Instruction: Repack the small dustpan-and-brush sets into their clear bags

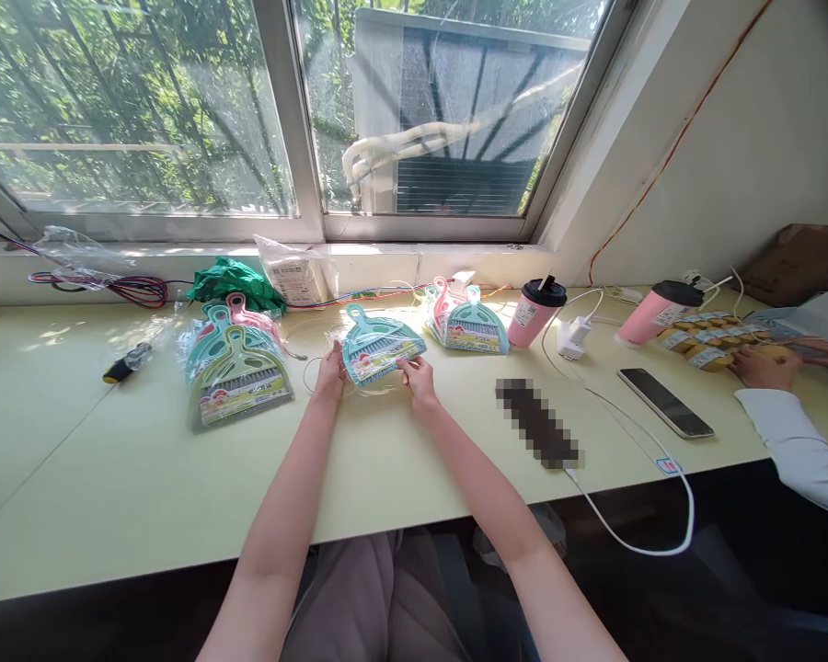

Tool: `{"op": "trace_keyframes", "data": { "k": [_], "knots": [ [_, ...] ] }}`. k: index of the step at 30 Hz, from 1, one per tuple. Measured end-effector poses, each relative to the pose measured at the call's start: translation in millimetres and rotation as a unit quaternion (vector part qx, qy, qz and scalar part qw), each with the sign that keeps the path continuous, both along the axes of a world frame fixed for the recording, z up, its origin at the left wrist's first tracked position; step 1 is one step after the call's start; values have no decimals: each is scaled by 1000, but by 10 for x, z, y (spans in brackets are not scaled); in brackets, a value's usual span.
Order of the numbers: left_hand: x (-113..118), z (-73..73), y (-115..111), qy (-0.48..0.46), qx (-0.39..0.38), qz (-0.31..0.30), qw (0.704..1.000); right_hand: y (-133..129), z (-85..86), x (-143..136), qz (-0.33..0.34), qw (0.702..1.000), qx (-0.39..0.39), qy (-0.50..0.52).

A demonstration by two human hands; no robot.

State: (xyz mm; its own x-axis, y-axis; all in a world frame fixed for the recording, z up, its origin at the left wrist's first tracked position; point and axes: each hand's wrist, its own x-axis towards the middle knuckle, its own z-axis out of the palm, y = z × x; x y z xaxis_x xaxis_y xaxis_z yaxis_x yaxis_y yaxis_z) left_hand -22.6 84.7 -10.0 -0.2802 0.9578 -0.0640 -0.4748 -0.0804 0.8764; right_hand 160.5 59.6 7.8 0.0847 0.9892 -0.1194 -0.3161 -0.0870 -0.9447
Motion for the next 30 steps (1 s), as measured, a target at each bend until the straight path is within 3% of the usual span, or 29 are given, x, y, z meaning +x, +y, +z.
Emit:
{"op": "trace_keyframes", "data": {
  "k": [8, 13, 16, 19, 21, 22, 25, 30],
  "knots": [
    [-262, 38, 31, -62, 8, 105, 993, -47, 43, -30, 103, 989, 50, -95],
    [-468, 140, -51, -8, 4, 103, 995, -34, 119, 75, 138, 983, 63, -102],
    [-638, 244, -182, 32, 12, 63, 997, 1, 193, 246, 217, 965, 78, -121],
    [-731, 333, -332, 86, 4, -121, 989, 40, 252, 441, 328, 927, 78, -162],
    [-707, 367, -396, 153, -22, -233, 960, 71, 267, 555, 368, 909, 71, -181],
    [-673, 376, -411, 192, -38, -260, 946, 89, 266, 604, 375, 906, 69, -186],
    [-556, 385, -400, 269, -64, -254, 927, 149, 243, 719, 367, 907, 67, -193],
    [-608, 366, -329, 203, -40, -158, 966, 241, 200, 890, 289, 932, 87, -200]
  ]
}}
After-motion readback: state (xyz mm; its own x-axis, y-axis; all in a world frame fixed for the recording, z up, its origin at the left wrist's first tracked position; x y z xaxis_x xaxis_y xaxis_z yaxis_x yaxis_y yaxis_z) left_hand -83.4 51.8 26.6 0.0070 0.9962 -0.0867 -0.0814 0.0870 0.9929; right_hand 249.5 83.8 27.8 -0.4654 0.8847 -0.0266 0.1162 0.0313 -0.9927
